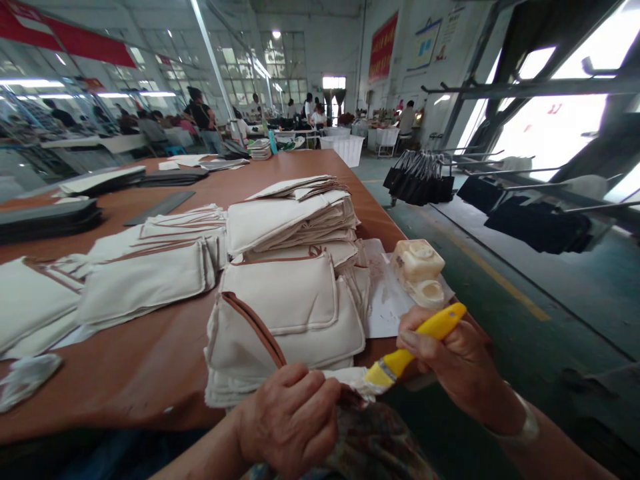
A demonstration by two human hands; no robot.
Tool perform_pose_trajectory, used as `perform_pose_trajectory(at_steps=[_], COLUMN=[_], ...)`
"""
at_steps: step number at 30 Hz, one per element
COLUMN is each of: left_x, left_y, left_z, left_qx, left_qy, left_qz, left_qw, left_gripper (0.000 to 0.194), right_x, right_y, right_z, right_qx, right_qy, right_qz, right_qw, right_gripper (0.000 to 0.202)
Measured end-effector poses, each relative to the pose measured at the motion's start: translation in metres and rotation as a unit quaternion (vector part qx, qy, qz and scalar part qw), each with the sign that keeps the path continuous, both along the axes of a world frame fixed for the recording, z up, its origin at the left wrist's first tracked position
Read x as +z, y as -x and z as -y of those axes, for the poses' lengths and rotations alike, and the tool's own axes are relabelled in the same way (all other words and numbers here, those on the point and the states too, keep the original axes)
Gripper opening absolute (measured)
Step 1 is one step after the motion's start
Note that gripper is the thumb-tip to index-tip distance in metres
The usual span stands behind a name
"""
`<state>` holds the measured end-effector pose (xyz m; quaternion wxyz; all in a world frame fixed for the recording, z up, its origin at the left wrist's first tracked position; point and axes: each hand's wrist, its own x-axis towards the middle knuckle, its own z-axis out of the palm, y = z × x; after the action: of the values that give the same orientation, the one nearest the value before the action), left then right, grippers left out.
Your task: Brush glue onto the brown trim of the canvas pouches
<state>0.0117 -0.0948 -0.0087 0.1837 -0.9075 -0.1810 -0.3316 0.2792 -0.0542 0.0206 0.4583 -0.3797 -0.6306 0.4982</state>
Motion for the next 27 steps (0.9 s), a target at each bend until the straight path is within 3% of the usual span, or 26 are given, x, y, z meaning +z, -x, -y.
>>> perform_pose_trajectory(at_steps=[3,7,12,19,24,27], left_x=[-0.003,-0.017,-0.028,-0.010,-0.010,-0.011], left_y=[0.006,0.016,0.025,0.032,0.035,0.038], left_z=[-0.003,-0.008,-0.008,-0.003,-0.004,-0.003], left_qx=[0.030,0.111,0.144,0.079,0.085,0.109], left_qy=[-0.020,-0.019,0.018,0.090,0.024,-0.017], left_qz=[0.002,0.056,0.063,0.042,-0.022,-0.054], left_qw=[0.999,0.992,0.987,0.992,0.996,0.992], left_gripper=[0.019,0.012,0.006,0.036,0.019,0.020], right_x=[-0.003,0.001,-0.006,-0.023,-0.023,-0.026], right_y=[-0.014,-0.026,-0.029,-0.037,-0.034,-0.035], right_z=[-0.002,-0.005,0.000,0.005,0.005,0.006], right_qx=[-0.085,-0.216,-0.252,-0.255,-0.264,-0.272], right_qy=[0.021,0.041,0.101,0.165,0.174,0.180], right_qz=[-0.023,-0.114,-0.164,-0.181,-0.188,-0.191], right_qw=[0.996,0.969,0.948,0.936,0.930,0.926], right_gripper=[0.026,0.025,0.032,0.032,0.035,0.036])
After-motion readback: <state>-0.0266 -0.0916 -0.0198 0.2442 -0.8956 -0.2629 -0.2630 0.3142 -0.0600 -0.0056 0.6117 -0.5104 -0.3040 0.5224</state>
